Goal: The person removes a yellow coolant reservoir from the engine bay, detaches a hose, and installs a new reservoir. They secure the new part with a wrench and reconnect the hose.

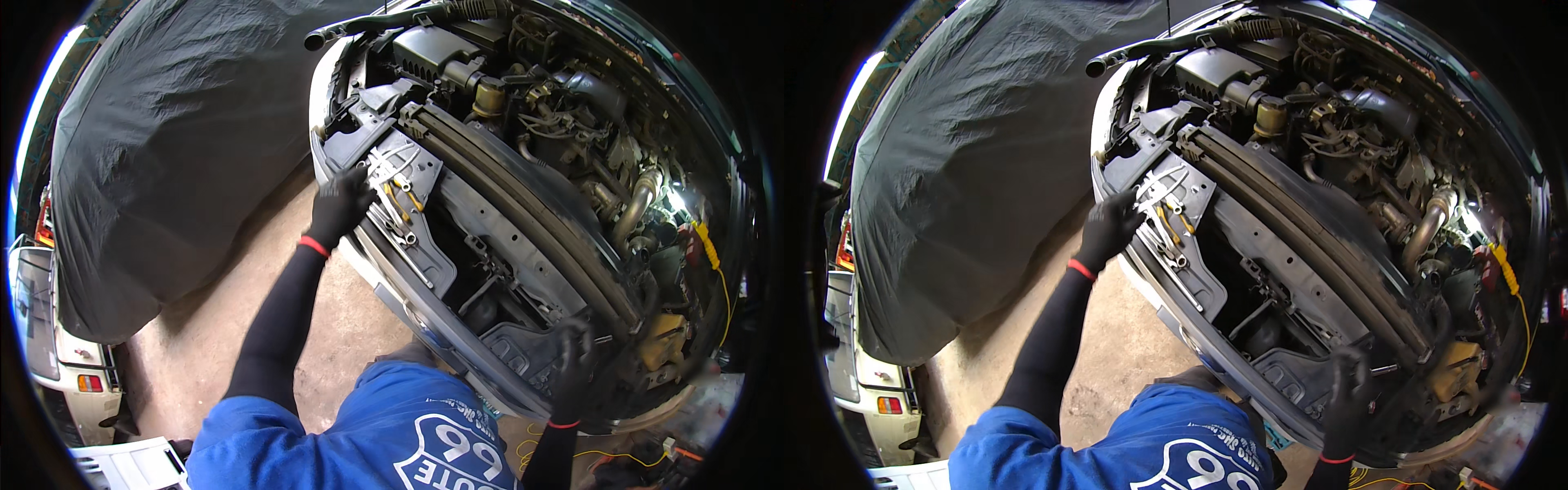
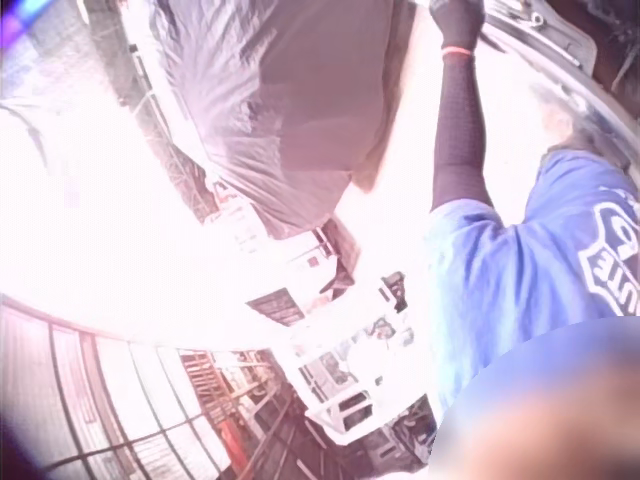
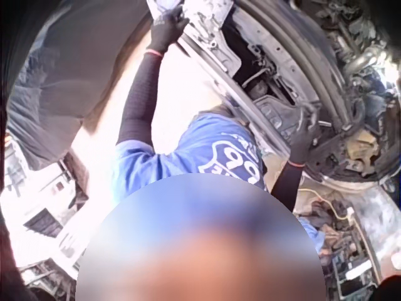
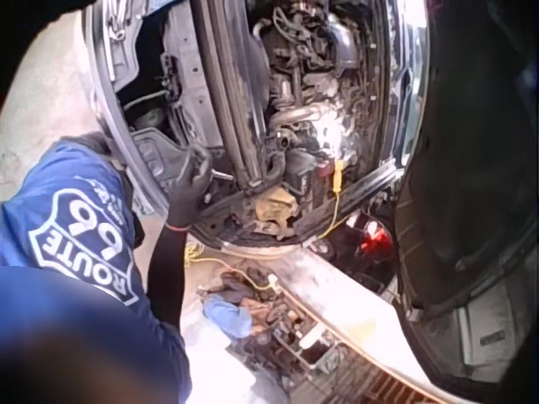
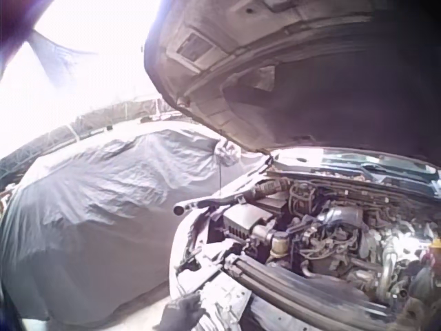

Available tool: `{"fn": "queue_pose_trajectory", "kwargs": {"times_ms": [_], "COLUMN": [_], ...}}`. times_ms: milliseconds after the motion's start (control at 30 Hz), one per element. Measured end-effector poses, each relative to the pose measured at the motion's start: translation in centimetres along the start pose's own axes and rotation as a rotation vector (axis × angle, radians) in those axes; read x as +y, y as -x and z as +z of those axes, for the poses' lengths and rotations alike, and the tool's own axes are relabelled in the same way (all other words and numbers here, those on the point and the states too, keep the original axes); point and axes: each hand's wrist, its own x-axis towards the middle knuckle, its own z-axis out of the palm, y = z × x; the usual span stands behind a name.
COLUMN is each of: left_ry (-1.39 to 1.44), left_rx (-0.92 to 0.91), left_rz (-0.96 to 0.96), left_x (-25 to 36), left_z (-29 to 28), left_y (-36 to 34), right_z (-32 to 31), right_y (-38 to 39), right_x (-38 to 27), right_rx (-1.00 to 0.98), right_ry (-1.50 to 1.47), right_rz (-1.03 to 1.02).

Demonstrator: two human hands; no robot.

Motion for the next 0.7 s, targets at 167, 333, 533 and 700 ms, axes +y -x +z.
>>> {"fn": "queue_pose_trajectory", "kwargs": {"times_ms": [167,333,533,700], "left_ry": [-0.137,-0.105,-0.299,-0.248], "left_rx": [-0.442,-0.271,-0.454,-0.421], "left_rz": [0.018,0.282,0.471,0.61], "left_x": [-4.4,-5.6,-8.9,-9.8], "left_z": [1.4,-2.1,-2.6,-6.2], "left_y": [-8.9,-7.5,-4.1,-6.2], "right_z": [4.6,4.1,3.4,4.0], "right_y": [0.9,2.7,3.9,2.4], "right_x": [-3.7,-2.5,-1.0,-1.7], "right_rx": [-0.002,0.116,0.167,0.183], "right_ry": [-0.204,-0.156,-0.144,-0.045], "right_rz": [0.013,0.017,0.158,0.031]}}
